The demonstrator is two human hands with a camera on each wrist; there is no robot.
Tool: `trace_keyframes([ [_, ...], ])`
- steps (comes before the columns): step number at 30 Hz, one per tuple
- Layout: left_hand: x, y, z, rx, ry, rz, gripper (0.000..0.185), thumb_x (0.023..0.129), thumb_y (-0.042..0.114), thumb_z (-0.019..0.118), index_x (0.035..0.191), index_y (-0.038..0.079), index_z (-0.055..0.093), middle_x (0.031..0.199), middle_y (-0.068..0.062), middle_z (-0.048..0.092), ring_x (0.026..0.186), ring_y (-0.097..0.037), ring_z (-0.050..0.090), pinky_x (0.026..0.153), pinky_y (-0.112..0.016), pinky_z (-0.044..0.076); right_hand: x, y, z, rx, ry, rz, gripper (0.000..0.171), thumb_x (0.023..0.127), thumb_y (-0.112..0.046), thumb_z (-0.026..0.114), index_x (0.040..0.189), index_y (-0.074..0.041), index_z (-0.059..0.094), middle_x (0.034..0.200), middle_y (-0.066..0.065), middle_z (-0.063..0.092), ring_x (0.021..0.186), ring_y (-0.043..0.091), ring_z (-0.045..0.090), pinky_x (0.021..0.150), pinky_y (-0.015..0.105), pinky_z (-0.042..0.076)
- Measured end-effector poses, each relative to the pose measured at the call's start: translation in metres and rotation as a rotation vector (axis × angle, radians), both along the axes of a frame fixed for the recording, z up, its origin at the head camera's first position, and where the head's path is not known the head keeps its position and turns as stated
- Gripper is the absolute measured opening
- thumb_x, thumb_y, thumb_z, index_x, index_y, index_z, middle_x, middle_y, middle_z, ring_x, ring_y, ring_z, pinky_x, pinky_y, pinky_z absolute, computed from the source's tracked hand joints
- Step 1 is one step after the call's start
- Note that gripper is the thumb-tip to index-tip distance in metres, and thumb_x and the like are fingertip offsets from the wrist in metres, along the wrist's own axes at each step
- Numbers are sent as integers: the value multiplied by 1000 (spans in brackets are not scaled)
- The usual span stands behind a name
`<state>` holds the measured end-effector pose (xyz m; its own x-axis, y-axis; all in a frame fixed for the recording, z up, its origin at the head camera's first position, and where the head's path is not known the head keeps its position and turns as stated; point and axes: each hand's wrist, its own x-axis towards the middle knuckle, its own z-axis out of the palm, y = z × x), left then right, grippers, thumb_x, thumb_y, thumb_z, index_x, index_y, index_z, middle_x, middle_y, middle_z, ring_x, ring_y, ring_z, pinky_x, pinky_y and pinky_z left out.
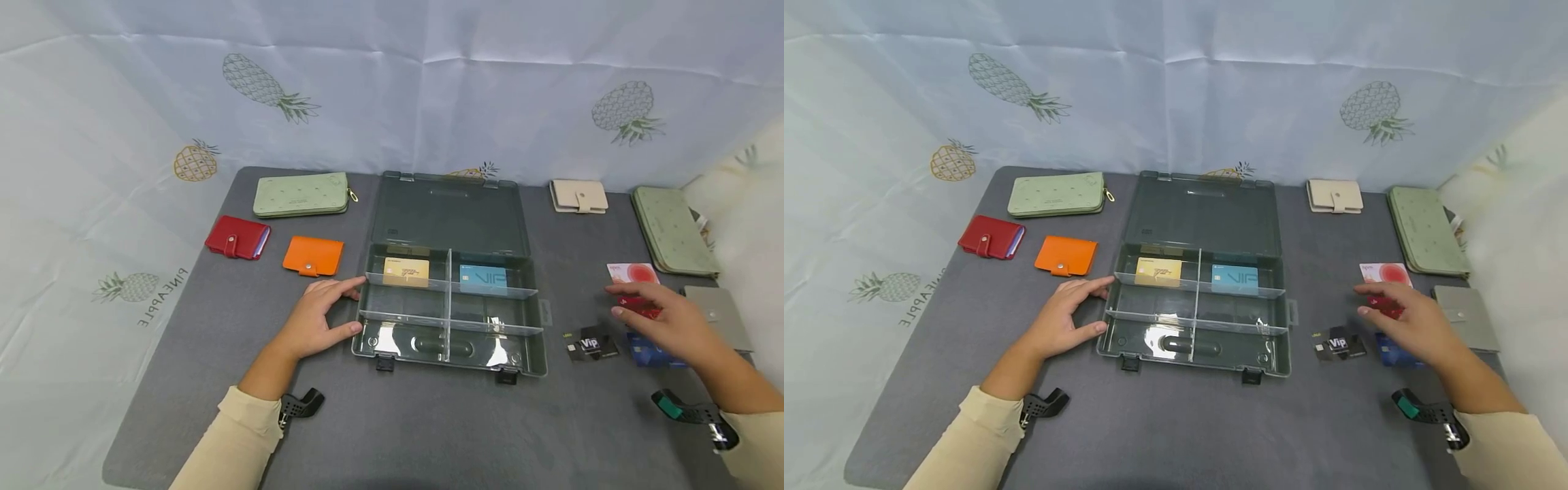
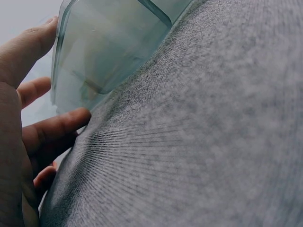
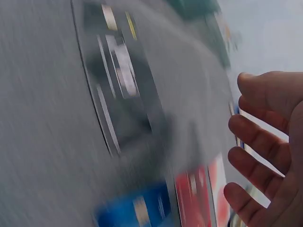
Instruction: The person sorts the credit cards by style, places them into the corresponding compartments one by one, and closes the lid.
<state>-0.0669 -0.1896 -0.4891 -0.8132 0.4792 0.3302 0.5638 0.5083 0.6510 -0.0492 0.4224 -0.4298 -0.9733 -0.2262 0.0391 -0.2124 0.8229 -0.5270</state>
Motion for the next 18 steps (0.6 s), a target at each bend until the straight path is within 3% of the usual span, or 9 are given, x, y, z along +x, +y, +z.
trace_keyframes([
  [2, 0, 0, 1, -2, -3, 0, 76, 94, 60, 71, 155, 17, 57, 117, 3, 74, 116, -22, 65, 112, -53, 35, -6, 13, -4, -24, 14, -9, 41, 93, -3, 81, 131, -1, 68, 124, -13, 62, 99, -23, 46, 73, 3, 42],
  [5, 0, 0, 1, -5, -6, 0, 76, 94, 60, 71, 155, 17, 57, 117, 3, 74, 117, -22, 65, 112, -53, 36, -18, 27, -5, 4, 20, -29, 43, 92, -1, 79, 132, 4, 65, 123, 1, 67, 92, -19, 52, 68, 5, 43],
  [8, 0, 0, 1, -4, -3, 0, 76, 94, 61, 70, 155, 17, 57, 117, 3, 74, 116, -23, 65, 111, -53, 36, -30, 34, -5, 88, -5, -54, 47, 95, -5, 78, 136, 5, 61, 125, 34, 61, 84, 16, 71, 66, 26, 57],
  [10, 1, 0, 0, -1, -1, 0, 76, 95, 62, 69, 155, 17, 57, 116, 3, 74, 116, -23, 66, 111, -53, 36, -37, 36, -5, 151, -15, -54, 49, 95, -7, 78, 139, 4, 59, 131, 39, 57, 95, 43, 70, 74, 49, 61],
  [12, 1, 0, 0, 0, 0, -1, 77, 95, 63, 69, 155, 16, 57, 116, 3, 74, 116, -23, 66, 111, -54, 36, -42, 38, -7, 184, -12, -24, 52, 94, -3, 78, 140, 5, 57, 135, 41, 53, 106, 60, 59, 80, 69, 54],
  [14, 1, 0, 0, -3, -2, 0, 77, 95, 63, 68, 155, 16, 57, 117, 3, 74, 117, -22, 65, 111, -53, 36, -46, 40, -9, 208, 0, 29, 55, 91, 1, 79, 140, 6, 56, 136, 41, 53, 113, 61, 55, 84, 78, 47],
  [18, 1, 0, 0, -3, -1, -1, 77, 95, 64, 68, 155, 16, 57, 117, 4, 74, 117, -22, 65, 111, -54, 36, -55, 43, -15, 247, -5, 97, 58, 87, 3, 79, 140, 5, 56, 136, 39, 54, 116, 58, 53, 87, 78, 46],
])
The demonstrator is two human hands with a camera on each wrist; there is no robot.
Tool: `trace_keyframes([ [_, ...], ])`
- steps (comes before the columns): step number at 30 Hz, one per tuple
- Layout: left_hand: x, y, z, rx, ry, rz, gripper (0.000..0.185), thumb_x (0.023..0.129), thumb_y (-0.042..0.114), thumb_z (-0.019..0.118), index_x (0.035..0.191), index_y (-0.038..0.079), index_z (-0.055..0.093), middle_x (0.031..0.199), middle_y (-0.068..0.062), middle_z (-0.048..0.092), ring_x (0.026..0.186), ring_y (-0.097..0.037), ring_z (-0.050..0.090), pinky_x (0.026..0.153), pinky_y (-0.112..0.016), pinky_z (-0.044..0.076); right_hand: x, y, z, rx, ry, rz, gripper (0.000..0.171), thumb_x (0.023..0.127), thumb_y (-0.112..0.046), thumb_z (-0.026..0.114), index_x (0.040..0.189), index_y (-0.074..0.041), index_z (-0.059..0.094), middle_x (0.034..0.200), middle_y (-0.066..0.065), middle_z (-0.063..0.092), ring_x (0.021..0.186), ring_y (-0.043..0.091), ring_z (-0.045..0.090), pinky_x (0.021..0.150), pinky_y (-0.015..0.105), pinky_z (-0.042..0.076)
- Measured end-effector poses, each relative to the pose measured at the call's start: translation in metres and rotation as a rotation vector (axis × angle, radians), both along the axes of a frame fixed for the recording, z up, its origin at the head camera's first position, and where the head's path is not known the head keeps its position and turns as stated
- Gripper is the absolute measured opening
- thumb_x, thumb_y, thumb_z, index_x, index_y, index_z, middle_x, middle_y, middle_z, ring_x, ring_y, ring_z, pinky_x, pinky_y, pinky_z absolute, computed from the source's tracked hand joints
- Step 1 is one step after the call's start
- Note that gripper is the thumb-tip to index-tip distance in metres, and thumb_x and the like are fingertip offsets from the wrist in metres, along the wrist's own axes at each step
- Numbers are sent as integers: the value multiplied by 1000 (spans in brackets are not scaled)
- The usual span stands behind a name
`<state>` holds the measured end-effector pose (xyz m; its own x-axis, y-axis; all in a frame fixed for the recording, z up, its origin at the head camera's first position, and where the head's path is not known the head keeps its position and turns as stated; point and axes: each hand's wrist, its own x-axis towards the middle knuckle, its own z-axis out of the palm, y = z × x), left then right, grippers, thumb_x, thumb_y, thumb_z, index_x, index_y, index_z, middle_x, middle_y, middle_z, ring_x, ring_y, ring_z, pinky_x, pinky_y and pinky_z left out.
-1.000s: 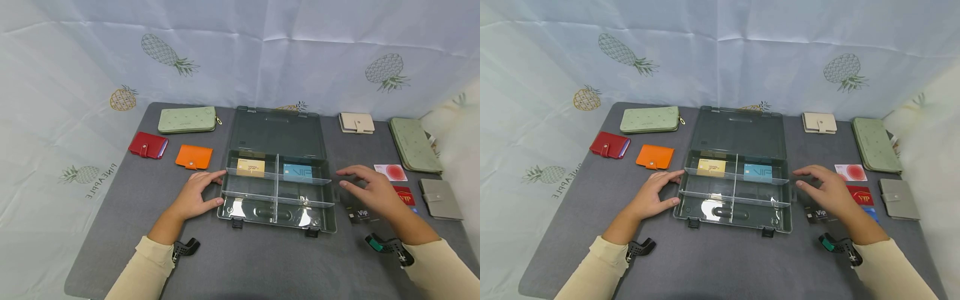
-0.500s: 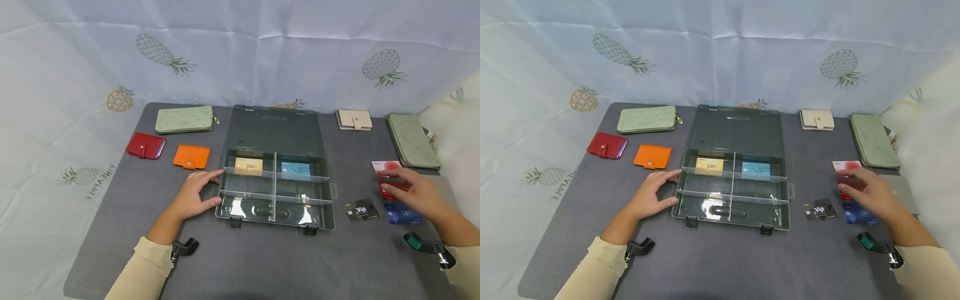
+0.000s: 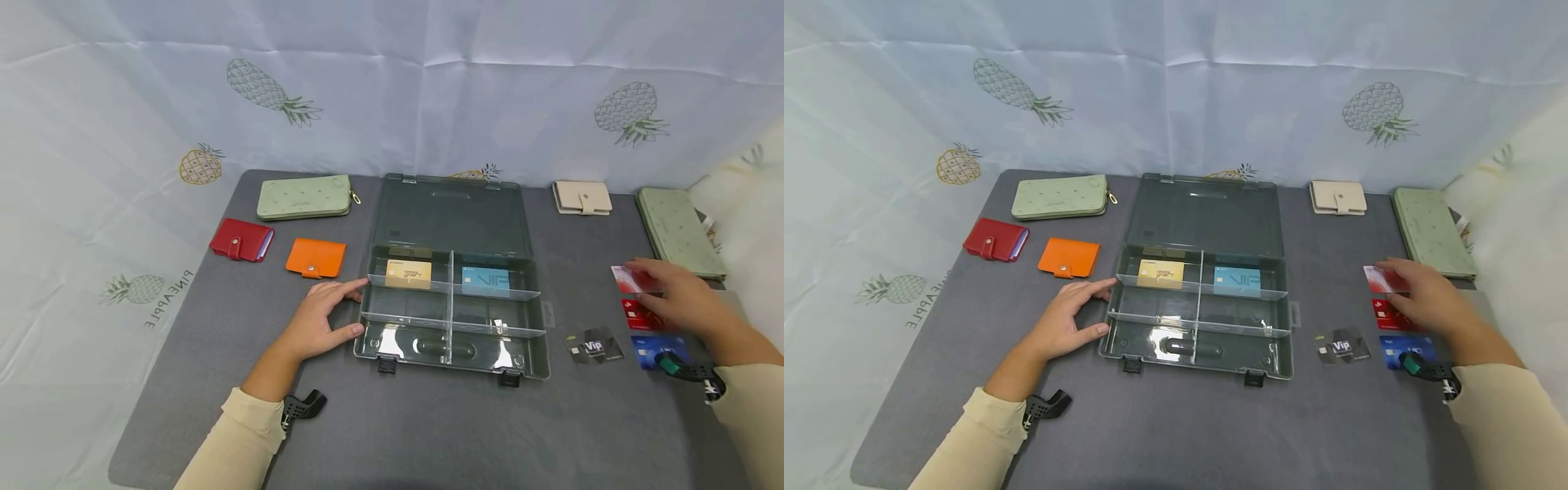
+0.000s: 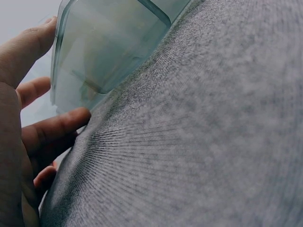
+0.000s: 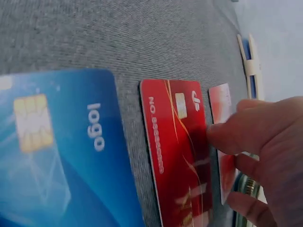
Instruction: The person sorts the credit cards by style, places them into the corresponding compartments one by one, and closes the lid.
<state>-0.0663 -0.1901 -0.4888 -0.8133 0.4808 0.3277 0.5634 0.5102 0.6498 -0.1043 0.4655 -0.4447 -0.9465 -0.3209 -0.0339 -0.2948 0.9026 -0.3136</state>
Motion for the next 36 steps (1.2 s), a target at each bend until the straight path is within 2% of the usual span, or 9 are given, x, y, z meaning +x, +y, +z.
trace_keyframes([
  [5, 0, -2, 1, 0, 0, 6, 78, 95, 66, 67, 156, 19, 56, 117, 4, 74, 117, -22, 65, 111, -53, 36, -9, 2, -1, 36, -37, -19, 56, 89, -4, 80, 140, 4, 58, 132, 39, 55, 114, 57, 52, 85, 78, 48],
  [11, 0, -3, 0, -8, -15, 8, 76, 91, 53, 74, 156, 18, 56, 118, 5, 73, 119, -21, 65, 113, -52, 35, -19, 2, 8, 89, -120, -29, 59, 88, -10, 83, 138, 7, 58, 132, 40, 55, 116, 58, 51, 87, 76, 50],
  [17, 0, -2, 0, 7, 5, 4, 79, 96, 68, 65, 155, 17, 57, 117, 4, 74, 117, -22, 66, 111, -54, 36, -32, -4, 15, 131, -166, -5, 63, 81, -14, 90, 130, 12, 60, 125, 38, 60, 111, 54, 55, 85, 70, 55],
  [21, -1, -2, 0, 3, 1, 1, 81, 96, 71, 63, 155, 17, 57, 118, 4, 74, 116, -21, 65, 111, -53, 36, -36, -6, 20, 139, -194, -42, 63, 79, -16, 91, 126, 10, 57, 122, 39, 61, 107, 53, 55, 82, 68, 55],
  [24, -1, -1, 1, -3, -4, 1, 82, 96, 73, 62, 156, 17, 56, 118, 4, 74, 117, -21, 65, 111, -52, 36, -38, -7, 22, 143, -180, -55, 55, 82, -17, 90, 121, 5, 58, 120, 38, 65, 106, 51, 56, 82, 66, 52],
  [27, 0, -1, 0, -2, 2, 2, 81, 96, 71, 63, 156, 18, 56, 118, 4, 74, 116, -21, 65, 111, -52, 36, -39, -10, 26, 128, -165, -45, 40, 88, -12, 84, 117, 0, 60, 115, 35, 68, 101, 48, 60, 80, 65, 49],
  [30, 0, -1, 1, -1, -1, 2, 79, 94, 65, 68, 156, 17, 56, 118, 4, 74, 117, -21, 65, 111, -52, 36, -41, -15, 32, 96, -135, -12, 24, 93, -2, 75, 113, -1, 62, 107, 28, 71, 93, 42, 66, 78, 60, 53],
  [33, 0, 0, 1, -3, -6, -1, 78, 93, 58, 73, 156, 17, 56, 119, 4, 74, 118, -21, 65, 112, -52, 35, -42, -22, 41, 65, -102, 15, 17, 95, 3, 71, 111, 0, 67, 99, 20, 74, 86, 35, 68, 71, 48, 56],
  [36, -1, 0, 1, -1, -5, -1, 77, 93, 59, 72, 156, 18, 56, 119, 3, 74, 117, -21, 65, 111, -53, 35, -45, -33, 53, 46, -78, 23, 15, 96, 3, 72, 110, -2, 72, 95, 13, 75, 82, 26, 68, 65, 33, 53],
])
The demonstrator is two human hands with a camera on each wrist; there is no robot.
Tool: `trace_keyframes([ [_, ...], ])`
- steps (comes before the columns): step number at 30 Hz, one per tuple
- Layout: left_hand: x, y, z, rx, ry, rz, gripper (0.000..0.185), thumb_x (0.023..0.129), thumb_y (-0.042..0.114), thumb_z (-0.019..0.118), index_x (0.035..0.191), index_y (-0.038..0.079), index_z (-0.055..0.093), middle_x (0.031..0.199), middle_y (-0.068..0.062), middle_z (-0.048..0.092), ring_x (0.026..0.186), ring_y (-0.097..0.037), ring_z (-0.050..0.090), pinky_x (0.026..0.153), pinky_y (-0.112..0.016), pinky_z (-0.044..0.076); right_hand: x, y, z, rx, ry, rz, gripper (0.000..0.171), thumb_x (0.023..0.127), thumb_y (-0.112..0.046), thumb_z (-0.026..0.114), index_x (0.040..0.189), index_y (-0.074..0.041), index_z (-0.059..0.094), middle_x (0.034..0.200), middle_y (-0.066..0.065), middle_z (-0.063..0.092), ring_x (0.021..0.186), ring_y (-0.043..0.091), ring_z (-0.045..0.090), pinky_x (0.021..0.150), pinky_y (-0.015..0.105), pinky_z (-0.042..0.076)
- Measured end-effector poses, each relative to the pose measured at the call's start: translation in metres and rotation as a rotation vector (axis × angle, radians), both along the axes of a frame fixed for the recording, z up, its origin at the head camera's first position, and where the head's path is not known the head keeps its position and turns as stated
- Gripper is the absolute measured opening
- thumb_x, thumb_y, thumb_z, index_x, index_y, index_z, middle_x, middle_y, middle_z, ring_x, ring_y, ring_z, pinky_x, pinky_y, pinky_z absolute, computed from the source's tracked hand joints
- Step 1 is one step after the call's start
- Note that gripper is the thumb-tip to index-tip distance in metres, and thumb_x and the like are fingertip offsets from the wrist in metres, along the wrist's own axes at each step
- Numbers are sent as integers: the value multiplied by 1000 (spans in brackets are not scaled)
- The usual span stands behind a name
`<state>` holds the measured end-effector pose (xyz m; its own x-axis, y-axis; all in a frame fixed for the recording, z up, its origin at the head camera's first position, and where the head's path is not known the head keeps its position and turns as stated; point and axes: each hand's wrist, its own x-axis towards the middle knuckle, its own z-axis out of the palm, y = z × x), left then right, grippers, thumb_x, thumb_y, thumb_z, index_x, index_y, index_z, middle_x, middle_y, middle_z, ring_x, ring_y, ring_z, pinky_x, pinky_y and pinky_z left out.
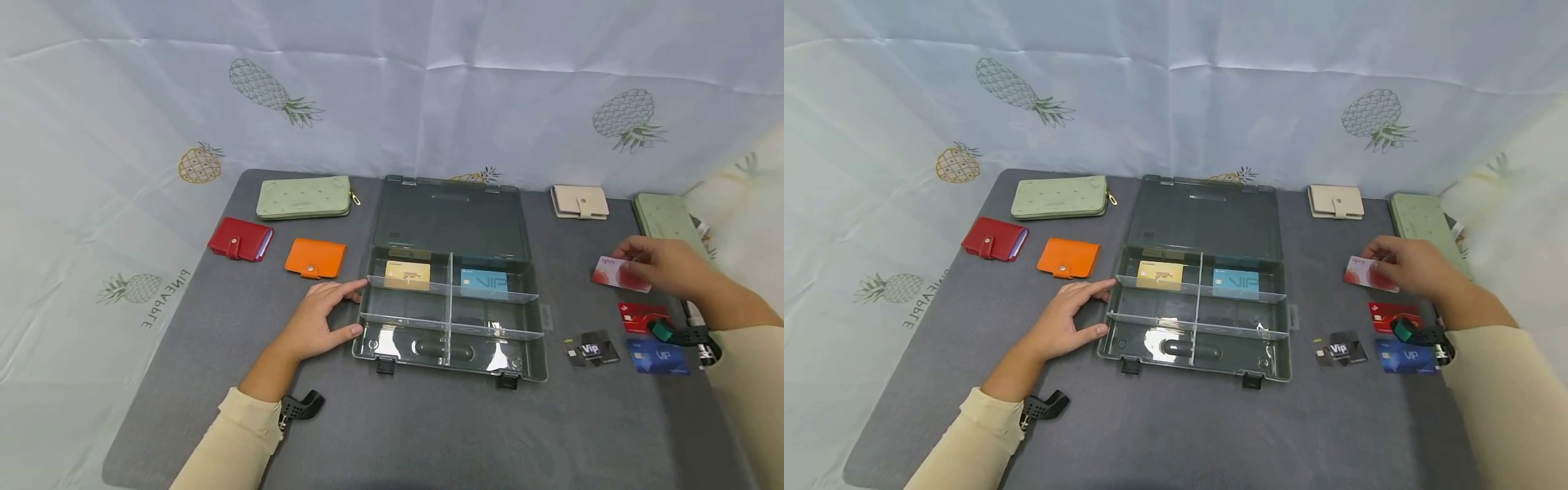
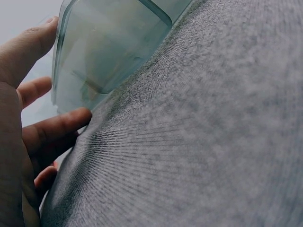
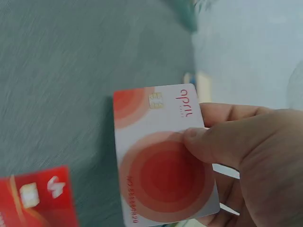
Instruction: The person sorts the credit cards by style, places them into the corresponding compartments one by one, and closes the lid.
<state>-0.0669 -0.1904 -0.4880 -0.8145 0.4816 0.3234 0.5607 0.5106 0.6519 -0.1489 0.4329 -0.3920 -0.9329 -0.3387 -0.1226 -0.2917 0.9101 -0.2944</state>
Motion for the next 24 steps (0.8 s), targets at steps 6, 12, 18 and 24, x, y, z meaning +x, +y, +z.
trace_keyframes([
  [6, 0, 0, -2, 9, 16, 0, 80, 96, 71, 62, 155, 17, 57, 118, 4, 74, 116, -21, 66, 110, -53, 36, 1, -39, 32, -51, 10, -11, 17, 98, -5, 75, 114, -7, 76, 95, 6, 76, 71, 8, 62, 59, 27, 51],
  [12, 1, 0, -2, 12, 10, 0, 79, 95, 68, 66, 155, 16, 57, 118, 4, 74, 115, -21, 66, 111, -53, 36, 5, -92, 55, -85, -14, 11, 17, 99, -8, 75, 116, -11, 77, 97, 2, 74, 77, 18, 62, 61, 28, 51],
  [18, 0, -1, -1, -2, 1, 8, 81, 96, 72, 62, 157, 20, 55, 119, 5, 74, 116, -20, 65, 112, -52, 35, 9, -141, 57, -218, -14, 99, 19, 98, -3, 76, 113, -13, 80, 98, 1, 75, 79, 17, 61, 63, 26, 51],
  [24, 0, -1, -2, 6, -3, 4, 81, 96, 73, 62, 156, 20, 56, 119, 4, 74, 116, -20, 65, 111, -53, 35, 8, -184, 46, -330, -47, 177, 17, 100, -4, 74, 112, -13, 80, 95, -2, 75, 78, 16, 61, 64, 28, 51],
])
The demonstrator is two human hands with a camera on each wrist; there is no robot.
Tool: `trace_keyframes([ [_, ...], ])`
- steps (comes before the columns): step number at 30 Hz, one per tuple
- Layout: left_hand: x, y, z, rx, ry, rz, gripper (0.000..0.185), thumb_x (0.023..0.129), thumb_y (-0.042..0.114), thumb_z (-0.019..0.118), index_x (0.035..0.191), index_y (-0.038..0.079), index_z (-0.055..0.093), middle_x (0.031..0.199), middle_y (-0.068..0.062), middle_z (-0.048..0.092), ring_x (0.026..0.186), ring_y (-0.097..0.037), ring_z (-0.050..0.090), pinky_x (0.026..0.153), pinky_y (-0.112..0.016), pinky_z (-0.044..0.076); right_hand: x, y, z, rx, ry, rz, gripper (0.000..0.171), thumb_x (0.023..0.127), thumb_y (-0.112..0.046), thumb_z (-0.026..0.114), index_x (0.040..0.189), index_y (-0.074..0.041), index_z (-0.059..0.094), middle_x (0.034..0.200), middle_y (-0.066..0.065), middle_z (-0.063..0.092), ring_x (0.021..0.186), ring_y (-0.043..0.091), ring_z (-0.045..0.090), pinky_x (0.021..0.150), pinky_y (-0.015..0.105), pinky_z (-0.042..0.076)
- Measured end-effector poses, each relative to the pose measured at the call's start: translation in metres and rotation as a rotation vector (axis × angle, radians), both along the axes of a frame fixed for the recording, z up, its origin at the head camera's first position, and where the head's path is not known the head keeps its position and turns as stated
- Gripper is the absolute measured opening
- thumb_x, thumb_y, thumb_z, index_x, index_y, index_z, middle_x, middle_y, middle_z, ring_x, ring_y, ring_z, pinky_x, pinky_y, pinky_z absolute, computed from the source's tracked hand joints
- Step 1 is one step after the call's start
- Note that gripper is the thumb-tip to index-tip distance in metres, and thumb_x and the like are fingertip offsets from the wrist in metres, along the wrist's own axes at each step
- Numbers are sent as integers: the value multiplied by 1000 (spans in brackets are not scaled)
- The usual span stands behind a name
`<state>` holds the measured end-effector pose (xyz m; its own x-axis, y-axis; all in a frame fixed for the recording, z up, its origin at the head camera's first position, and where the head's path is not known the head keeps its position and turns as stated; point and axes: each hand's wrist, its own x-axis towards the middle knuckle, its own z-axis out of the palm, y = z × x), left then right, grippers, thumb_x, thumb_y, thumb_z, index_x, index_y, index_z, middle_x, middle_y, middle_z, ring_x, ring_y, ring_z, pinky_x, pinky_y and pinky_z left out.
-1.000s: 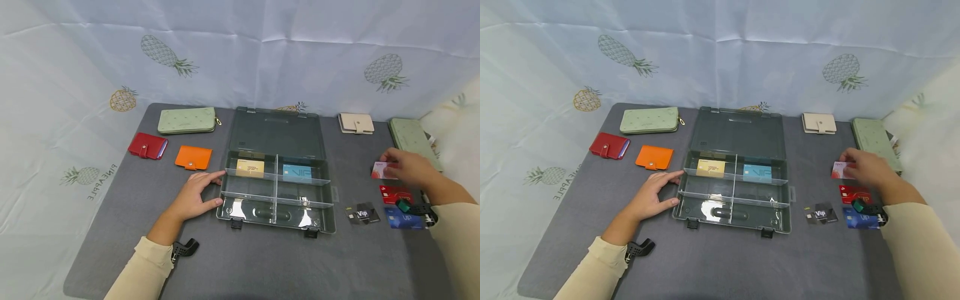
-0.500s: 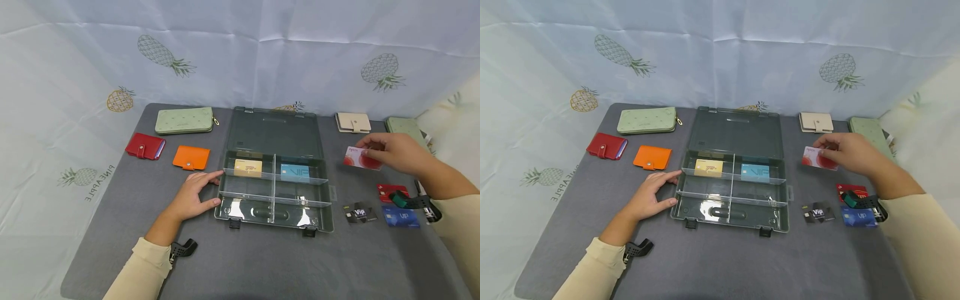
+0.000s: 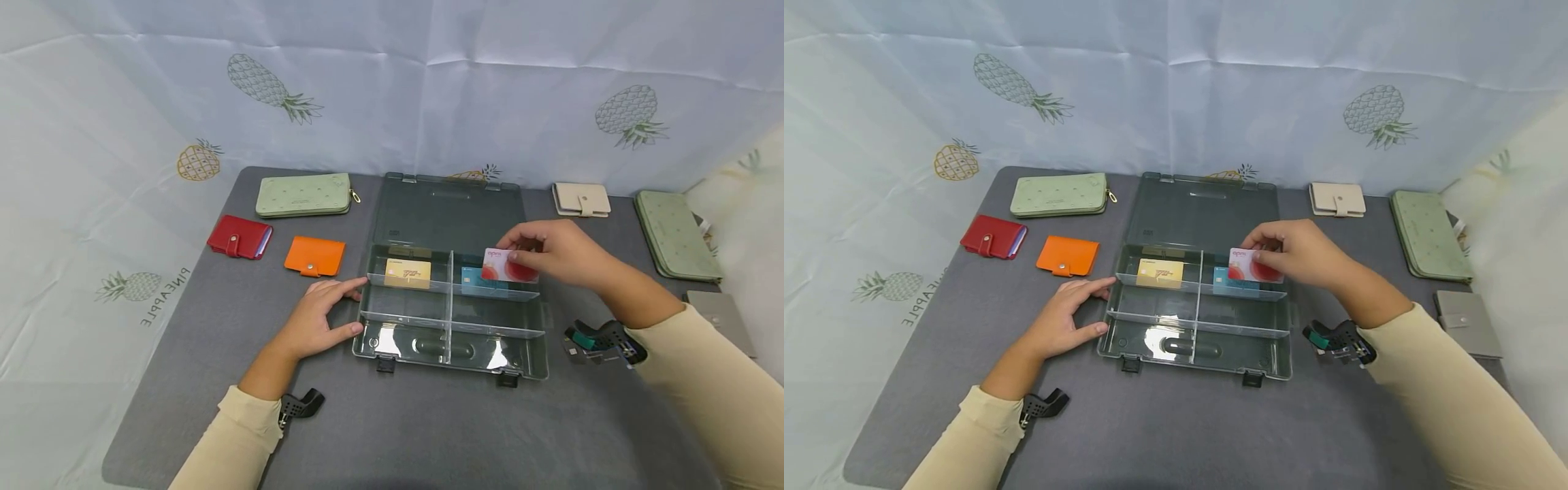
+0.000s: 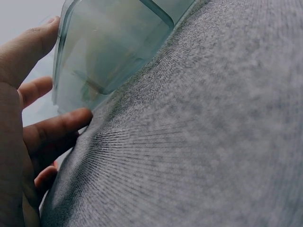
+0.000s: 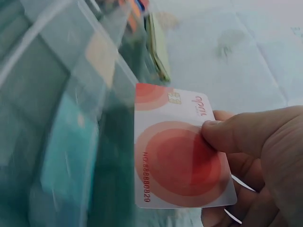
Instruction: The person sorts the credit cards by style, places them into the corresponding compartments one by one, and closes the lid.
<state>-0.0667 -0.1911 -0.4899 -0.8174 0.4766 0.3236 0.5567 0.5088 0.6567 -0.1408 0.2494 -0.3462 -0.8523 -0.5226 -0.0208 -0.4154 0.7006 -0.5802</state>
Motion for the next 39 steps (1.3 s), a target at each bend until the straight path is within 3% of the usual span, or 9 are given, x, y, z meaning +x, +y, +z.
trace_keyframes([
  [8, -1, 1, 0, 0, 10, 0, 82, 96, 75, 60, 156, 20, 56, 118, 3, 74, 115, -20, 66, 111, -53, 36, -1, -58, -28, -144, -119, 43, 15, 99, -3, 75, 111, -9, 80, 96, 1, 76, 82, 17, 66, 69, 29, 55],
  [14, -2, 1, 0, -2, -9, -5, 80, 94, 67, 67, 156, 18, 56, 119, 3, 74, 116, -21, 65, 112, -53, 35, 8, -98, -39, -217, -132, 68, 15, 96, -2, 78, 108, -10, 82, 93, -1, 76, 79, 16, 65, 69, 29, 53],
  [21, -2, 1, 0, -3, 10, 1, 82, 95, 74, 61, 155, 17, 57, 117, 2, 75, 114, -22, 66, 109, -54, 37, 18, -129, -56, -207, -64, 105, 16, 96, -3, 77, 109, -11, 82, 98, -1, 78, 83, 12, 69, 70, 32, 56],
  [31, -3, 0, 0, -23, 7, -3, 85, 96, 77, 58, 155, 16, 57, 117, 2, 74, 113, -21, 65, 109, -54, 37, 34, -144, -70, -3, 183, 194, 15, 94, -10, 81, 105, -20, 84, 100, -8, 80, 79, 8, 71, 66, 34, 55],
  [39, -3, 1, 0, -20, 10, -1, 85, 96, 77, 58, 155, 16, 57, 118, 3, 74, 115, -21, 65, 109, -54, 37, 38, -141, -73, 44, 231, 223, 18, 92, -13, 84, 109, -19, 83, 105, -8, 79, 82, 10, 71, 66, 35, 55],
])
